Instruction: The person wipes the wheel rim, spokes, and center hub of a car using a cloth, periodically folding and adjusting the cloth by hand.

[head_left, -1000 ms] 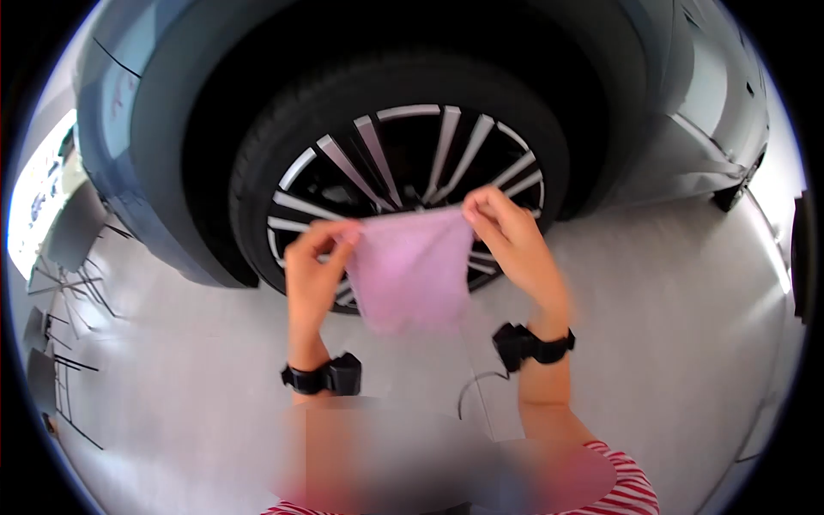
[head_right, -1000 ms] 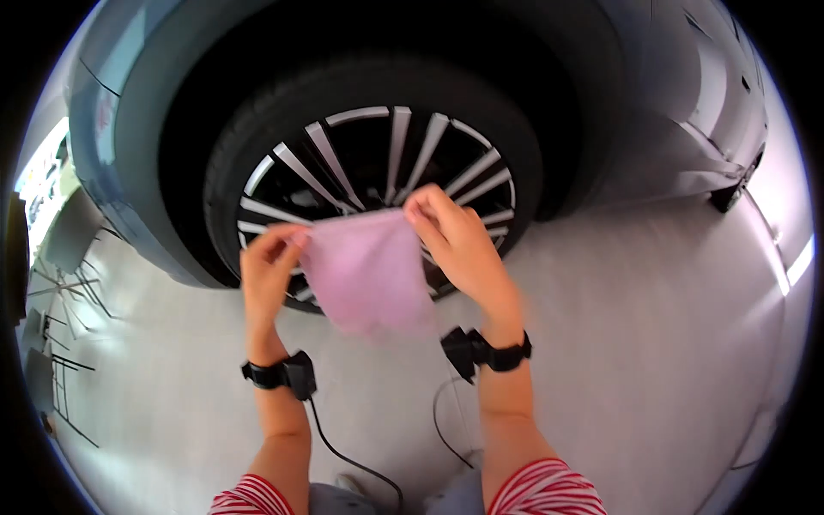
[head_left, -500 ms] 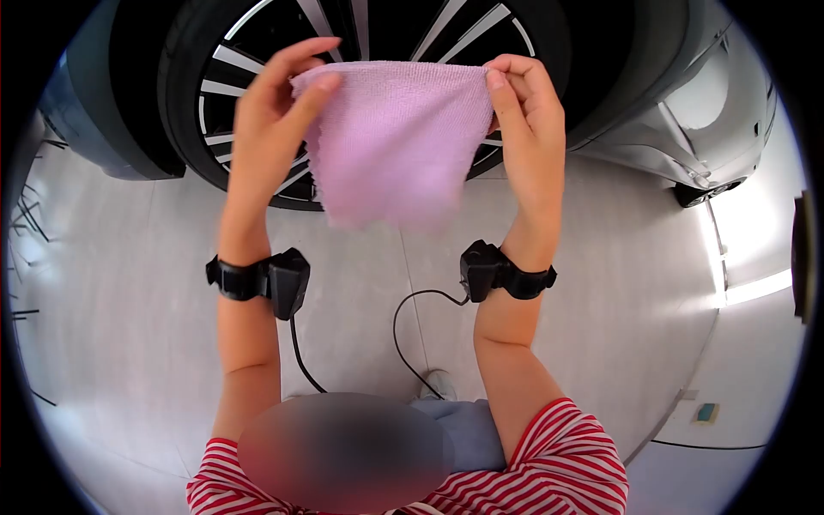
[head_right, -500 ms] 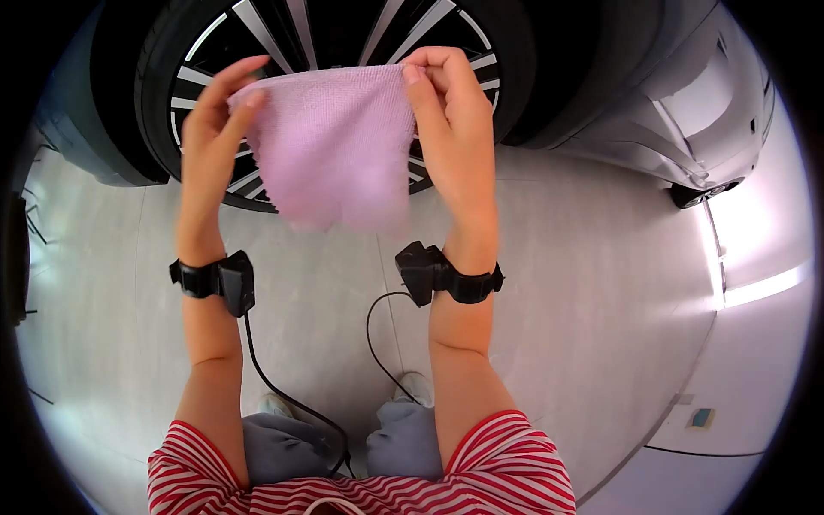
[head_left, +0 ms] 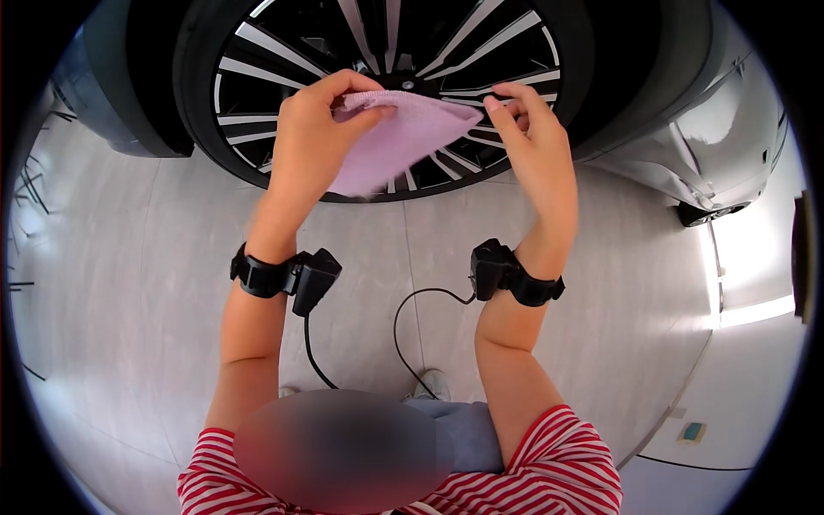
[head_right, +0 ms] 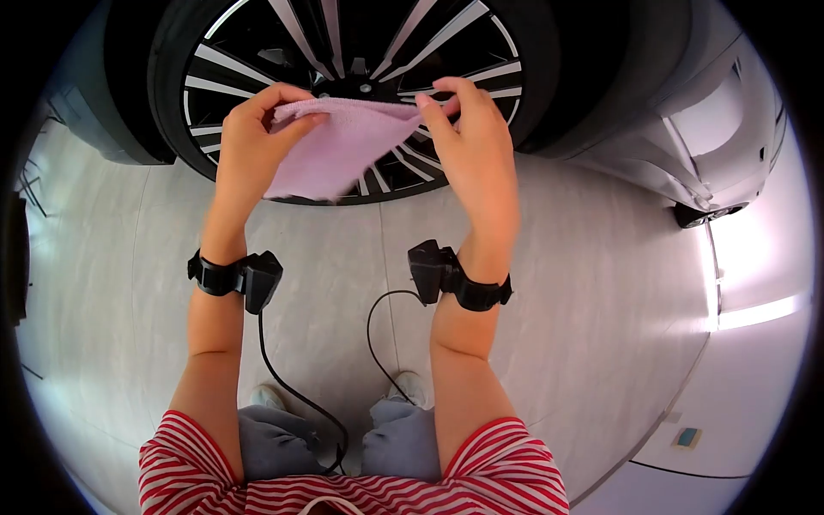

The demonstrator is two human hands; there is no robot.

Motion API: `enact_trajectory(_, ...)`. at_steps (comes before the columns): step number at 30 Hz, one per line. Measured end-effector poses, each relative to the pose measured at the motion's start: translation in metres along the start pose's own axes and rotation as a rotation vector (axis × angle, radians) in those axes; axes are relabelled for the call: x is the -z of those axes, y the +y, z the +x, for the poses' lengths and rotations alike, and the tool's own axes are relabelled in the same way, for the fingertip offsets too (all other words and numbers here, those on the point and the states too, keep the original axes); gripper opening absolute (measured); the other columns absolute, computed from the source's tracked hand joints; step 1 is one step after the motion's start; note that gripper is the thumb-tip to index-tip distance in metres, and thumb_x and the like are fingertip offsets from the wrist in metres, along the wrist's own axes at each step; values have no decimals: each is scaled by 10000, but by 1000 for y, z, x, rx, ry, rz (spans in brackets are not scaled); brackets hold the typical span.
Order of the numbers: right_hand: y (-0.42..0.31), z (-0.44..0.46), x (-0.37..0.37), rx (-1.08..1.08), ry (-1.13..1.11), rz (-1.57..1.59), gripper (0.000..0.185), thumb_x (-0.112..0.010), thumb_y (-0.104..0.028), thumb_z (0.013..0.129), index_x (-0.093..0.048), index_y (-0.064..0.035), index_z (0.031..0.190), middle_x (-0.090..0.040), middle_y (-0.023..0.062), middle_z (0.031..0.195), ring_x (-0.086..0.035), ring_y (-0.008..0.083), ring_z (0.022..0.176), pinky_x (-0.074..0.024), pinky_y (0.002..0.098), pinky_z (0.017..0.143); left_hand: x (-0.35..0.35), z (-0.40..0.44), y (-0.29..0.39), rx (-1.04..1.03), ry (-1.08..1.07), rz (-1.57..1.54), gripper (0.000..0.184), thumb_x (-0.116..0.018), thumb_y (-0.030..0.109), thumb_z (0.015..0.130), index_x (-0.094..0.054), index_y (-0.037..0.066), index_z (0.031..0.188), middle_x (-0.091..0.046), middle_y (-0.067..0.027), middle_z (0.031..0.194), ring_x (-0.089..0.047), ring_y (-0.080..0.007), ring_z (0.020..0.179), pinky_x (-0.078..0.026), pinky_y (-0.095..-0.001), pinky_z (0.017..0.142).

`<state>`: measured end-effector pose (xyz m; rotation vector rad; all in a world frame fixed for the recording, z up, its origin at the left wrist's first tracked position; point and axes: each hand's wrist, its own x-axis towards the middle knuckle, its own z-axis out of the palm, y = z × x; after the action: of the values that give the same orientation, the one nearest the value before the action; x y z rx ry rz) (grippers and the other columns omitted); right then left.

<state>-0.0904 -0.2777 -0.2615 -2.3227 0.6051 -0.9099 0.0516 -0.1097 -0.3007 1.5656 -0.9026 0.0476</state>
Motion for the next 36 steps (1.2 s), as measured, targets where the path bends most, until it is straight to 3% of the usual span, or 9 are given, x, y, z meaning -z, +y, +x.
enact_trajectory(5,-13,-9,11,-115,-460,203,386,-685,-241,868,-580,-62,1193,-619,37,788,-529,104,688,-424,253,604,7,2,5,-10,75,41,146,-670,39,799,-676,5,940,-662,-55,748,-591,-112,658,-463,-233,617)
enact_trajectory(11,-8,-5,-6,447,-184,9,585,-770,-240,765,-542,-61,1273,-610,108,1092,-594,206,948,-482,310,778,19,4,10,4,-58,-15,178,-647,21,838,-678,-16,1009,-667,-24,828,-604,-86,744,-479,-212,697)
enact_trajectory(14,-14,-9,-8,271,-324,133,632,-783,-234,739,-529,-67,1293,-572,126,1190,-575,253,1055,-476,335,849,20,3,18,3,-103,-32,166,-657,28,843,-685,-6,1003,-669,-21,837,-606,-78,762,-481,-208,693)
enact_trajectory(16,-14,-9,-16,184,-354,221,493,-755,-194,760,-596,-53,1205,-643,97,1032,-616,213,882,-492,304,760,20,2,24,-9,-145,-59,157,-669,38,843,-690,-2,993,-670,-20,838,-607,-77,768,-481,-208,690)
enact_trajectory(21,-20,-7,-9,105,-236,117,257,-710,-116,774,-681,-12,1007,-665,69,749,-604,164,643,-493,272,653,8,4,20,-67,-183,-212,554,-683,67,855,-473,90,1367,-645,-57,1129,-609,-103,952,-486,-233,820)
enact_trajectory(27,0,-4,1,148,-183,234,250,-677,-72,754,-678,-21,999,-682,103,787,-621,139,679,-499,277,657,-17,-7,-34,69,-414,-622,658,-709,94,837,-397,71,1416,-544,-81,1298,-515,-152,1179,-417,-297,1012)
enact_trajectory(30,13,-2,1,243,-190,134,241,-651,-77,742,-672,-23,976,-691,140,835,-670,227,711,-509,294,682,-28,-12,-53,113,-528,-669,763,-785,162,777,-390,60,1422,-473,-61,1365,-449,-158,1249,-383,-319,1044)
enact_trajectory(34,15,-5,-9,163,-169,79,217,-641,-88,751,-682,-38,959,-689,135,820,-664,256,712,-507,310,671,-48,-7,-63,-322,-690,-395,813,-810,141,739,-383,48,1424,-482,-72,1363,-423,-173,1279,-356,-331,1065)
enact_trajectory(36,6,-7,-12,123,-160,117,221,-642,-80,746,-686,-43,959,-687,131,815,-654,247,702,-503,304,664,-63,-26,-86,-70,-666,-377,781,-788,88,750,-389,44,1420,-493,-81,1360,-446,-189,1265,-368,-336,1060)
